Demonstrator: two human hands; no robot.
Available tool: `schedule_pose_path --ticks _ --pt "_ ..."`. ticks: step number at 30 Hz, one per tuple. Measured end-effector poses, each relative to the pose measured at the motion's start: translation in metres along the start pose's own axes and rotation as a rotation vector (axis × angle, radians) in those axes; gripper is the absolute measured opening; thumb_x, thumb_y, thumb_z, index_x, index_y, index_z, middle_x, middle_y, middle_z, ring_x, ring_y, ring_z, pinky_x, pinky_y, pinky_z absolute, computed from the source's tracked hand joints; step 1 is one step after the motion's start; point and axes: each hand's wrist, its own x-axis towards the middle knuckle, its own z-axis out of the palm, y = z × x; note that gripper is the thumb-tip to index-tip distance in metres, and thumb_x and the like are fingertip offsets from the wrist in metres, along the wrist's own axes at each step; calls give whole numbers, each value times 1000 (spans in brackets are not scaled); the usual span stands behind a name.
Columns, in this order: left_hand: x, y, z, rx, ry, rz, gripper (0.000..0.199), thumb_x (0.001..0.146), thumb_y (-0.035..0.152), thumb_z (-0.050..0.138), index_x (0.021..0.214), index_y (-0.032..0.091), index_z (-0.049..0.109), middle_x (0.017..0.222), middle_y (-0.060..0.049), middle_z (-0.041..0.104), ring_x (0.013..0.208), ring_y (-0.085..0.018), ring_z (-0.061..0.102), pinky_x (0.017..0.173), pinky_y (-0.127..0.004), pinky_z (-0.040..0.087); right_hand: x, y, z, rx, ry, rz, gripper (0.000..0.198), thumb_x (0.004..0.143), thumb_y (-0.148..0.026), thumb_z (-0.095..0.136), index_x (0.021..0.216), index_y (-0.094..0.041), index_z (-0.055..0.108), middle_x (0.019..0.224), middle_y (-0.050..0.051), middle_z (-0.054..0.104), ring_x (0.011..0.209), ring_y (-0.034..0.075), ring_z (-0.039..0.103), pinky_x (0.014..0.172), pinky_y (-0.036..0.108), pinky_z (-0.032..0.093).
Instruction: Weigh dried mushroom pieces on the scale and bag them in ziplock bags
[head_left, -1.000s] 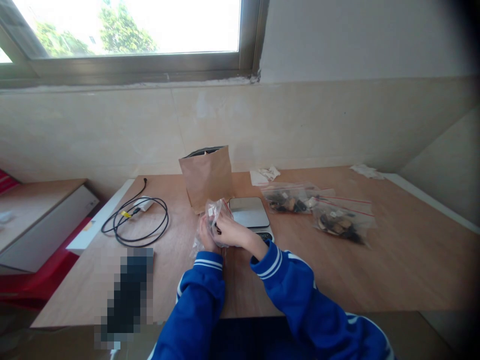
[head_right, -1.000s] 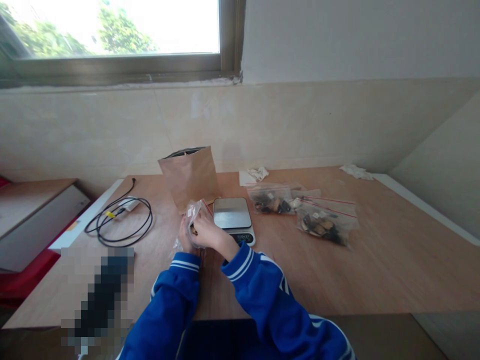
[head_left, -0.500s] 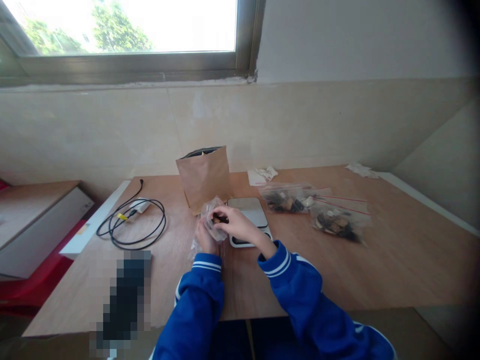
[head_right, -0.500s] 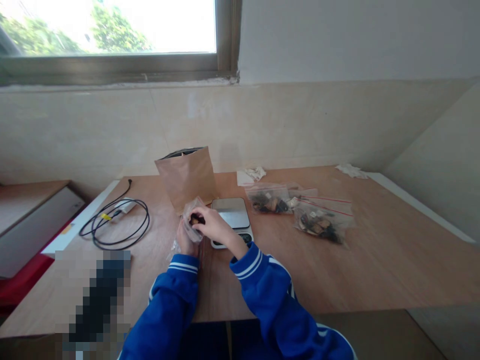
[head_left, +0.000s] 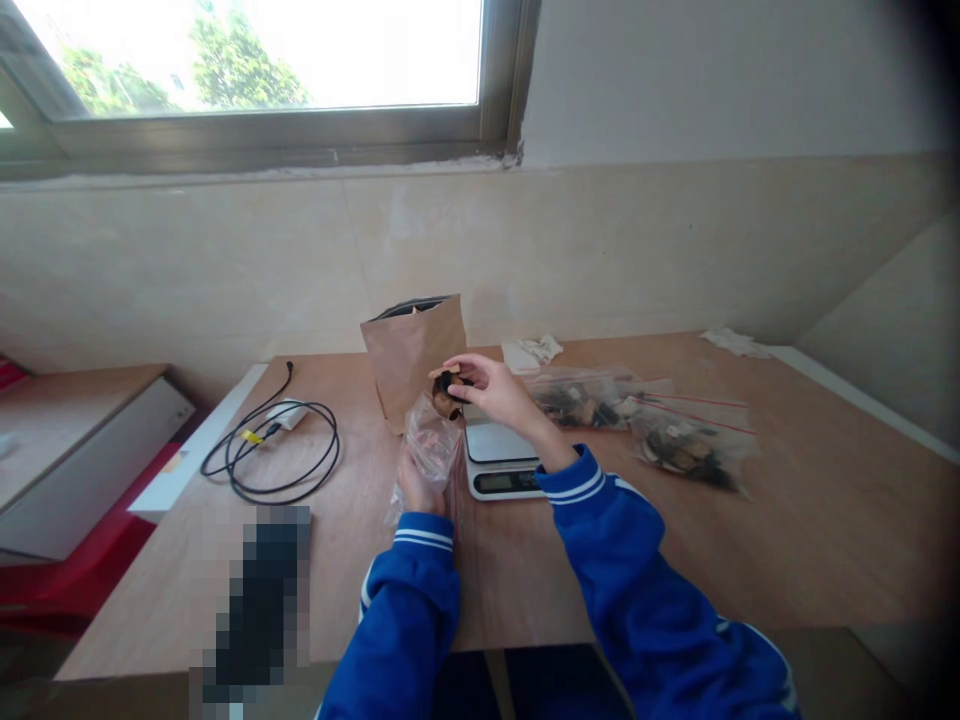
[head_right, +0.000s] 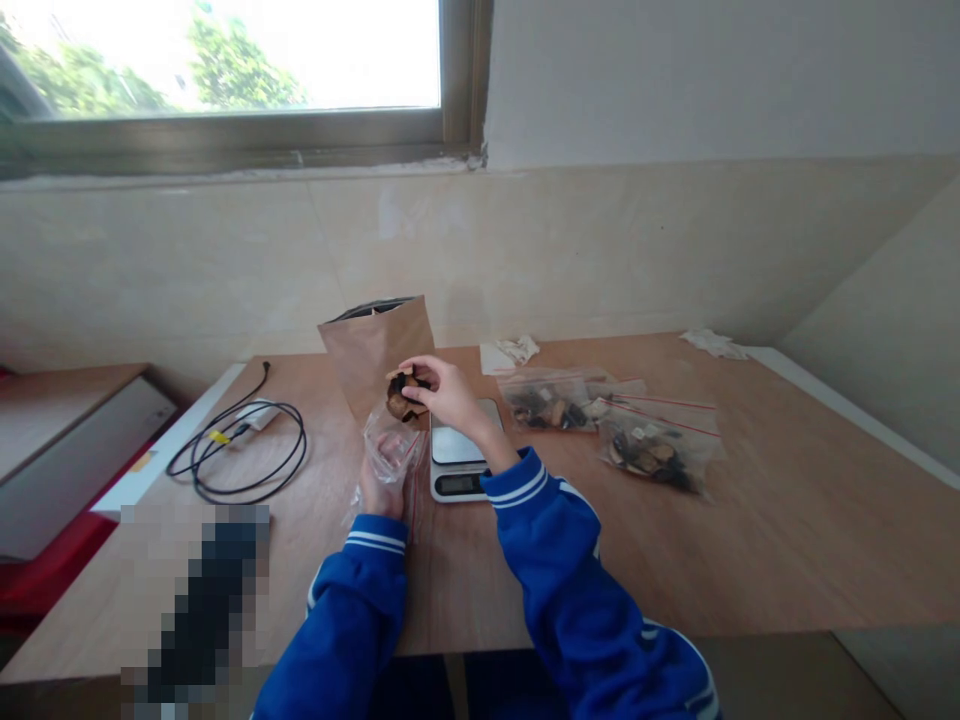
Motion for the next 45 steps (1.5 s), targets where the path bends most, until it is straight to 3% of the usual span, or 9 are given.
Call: schedule_pose_path --ticks 3,6,10,14,18,21,24,36,45 --pt "-2 2 -1 -18 36 -38 23 81 28 57 98 13 60 82 -7 67 67 -17 65 67 -32 53 22 -12 -6 -5 85 -63 37 69 -28 73 103 -18 64 103 9 69 96 20 65 90 37 51" --pt "-1 3 -2 -33 62 -64 18 85 24 52 96 14 60 82 -7 67 63 -15 63 61 -27 51 43 -21 -8 -24 62 -117 40 69 -33 74 104 -17 64 106 10 69 98 21 64 90 37 51" --pt "3 0 -7 -74 71 -46 17 89 23 48 97 15 60 86 -8 69 67 -15 64 61 -26 50 70 -33 -8 -114 105 -303 43 77 -41 68 112 -19 59 110 10 66 102 23 63 88 37 52" --pt "9 -6 -15 -109 36 1 18 88 19 46 98 16 61 88 -9 70 72 -16 66 64 -26 50 101 -48 -10 -246 245 -513 35 87 -35 59 120 -25 53 123 7 59 114 21 56 93 34 50" --pt "11 -8 -18 -99 19 12 17 84 21 52 98 16 60 85 -8 71 67 -14 65 61 -23 48 123 -44 -10 -367 169 -582 26 87 -22 55 113 -25 53 118 6 61 111 19 57 97 36 47" --pt "11 -7 -18 -87 6 5 17 83 22 53 98 16 59 84 -8 71 60 -13 62 54 -21 44 123 -29 -10 -415 82 -589 26 84 -13 53 108 -22 54 113 6 62 106 18 58 96 36 47" --pt "10 -7 -17 -81 5 7 19 82 22 54 99 16 59 83 -7 71 57 -11 60 54 -21 43 115 -22 -12 -399 105 -544 30 81 -9 51 108 -21 53 113 7 62 104 18 59 93 34 48" --pt "10 -5 -18 -57 -11 -6 20 79 25 58 97 16 59 82 -6 69 63 -12 61 56 -21 42 108 -35 -16 -469 -184 -369 31 79 -12 50 109 -20 54 105 4 65 101 18 58 94 32 44" --pt "10 -6 -19 -69 -13 5 14 80 23 58 92 16 59 77 -3 66 58 -9 55 56 -21 42 97 -49 -13 -653 -288 -417 26 84 -16 47 104 -16 63 99 5 67 90 17 60 85 28 45"
